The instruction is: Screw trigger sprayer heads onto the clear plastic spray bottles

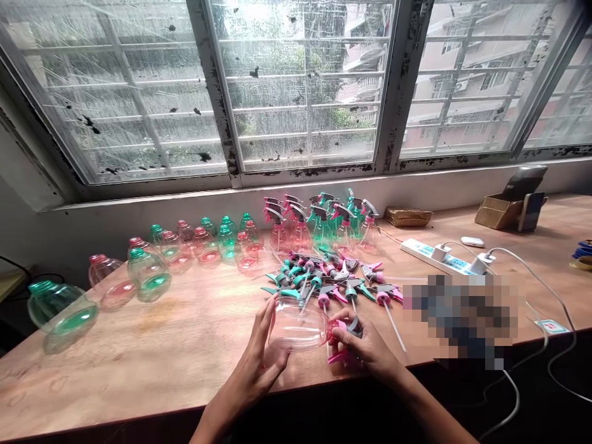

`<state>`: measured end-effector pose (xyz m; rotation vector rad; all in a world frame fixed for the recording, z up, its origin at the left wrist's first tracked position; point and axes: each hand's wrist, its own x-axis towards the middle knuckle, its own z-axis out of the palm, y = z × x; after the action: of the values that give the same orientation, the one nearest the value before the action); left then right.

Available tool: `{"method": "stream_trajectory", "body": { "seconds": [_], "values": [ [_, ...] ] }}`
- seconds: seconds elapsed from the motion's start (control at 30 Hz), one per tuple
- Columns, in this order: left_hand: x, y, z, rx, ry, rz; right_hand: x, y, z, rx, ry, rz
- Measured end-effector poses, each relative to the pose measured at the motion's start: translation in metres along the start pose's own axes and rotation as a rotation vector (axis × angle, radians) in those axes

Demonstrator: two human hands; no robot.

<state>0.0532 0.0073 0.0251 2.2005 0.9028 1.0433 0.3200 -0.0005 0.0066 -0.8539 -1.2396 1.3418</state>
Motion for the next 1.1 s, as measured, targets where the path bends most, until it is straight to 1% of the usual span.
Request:
{"method": "stream_trajectory", "body": {
  "seconds": [0.13, 0.33, 0.53, 0.63, 0.7, 0.8, 0.93, 1.1],
  "values": [
    [-0.0047, -0.0051, 0.0015, -0.050, -0.035, -0.029, 0.0000, 0.0007, 0.0000, 0.001, 0.003, 0.002],
    [-0.0051, -0.0011, 0.0004, -0.117, -0.063, -0.066, -0.0014, -0.0001, 0.0002, -0.013, -0.002, 0.017],
    [-0.0045, -0.0035, -0.0023, -0.084, -0.094, -0.083, -0.0015, 0.0001, 0.0011, 0.012, -0.010, 0.051],
    [-0.0041, -0.0024, -0.0028, -0.066, -0.106, -0.086, -0.0007, 0.0002, 0.0008, -0.007, -0.012, 0.030],
    [-0.0032, -0.0001, -0.0024, -0.061, -0.098, -0.075, -0.0002, 0.0000, 0.0005, -0.013, -0.003, 0.011],
    [-0.0016, 0.0019, -0.0008, -0.026, -0.063, -0.062, -0.0003, -0.0006, 0.0003, 0.013, 0.009, 0.019],
    [-0.0007, -0.0015, 0.0014, -0.007, -0.024, -0.041, -0.0009, -0.0011, 0.0003, 0.026, 0.006, 0.030],
    [-0.0014, -0.0029, 0.0020, -0.022, -0.029, -0.024, -0.0003, 0.0011, -0.0002, 0.026, 0.005, 0.004]
  ]
}}
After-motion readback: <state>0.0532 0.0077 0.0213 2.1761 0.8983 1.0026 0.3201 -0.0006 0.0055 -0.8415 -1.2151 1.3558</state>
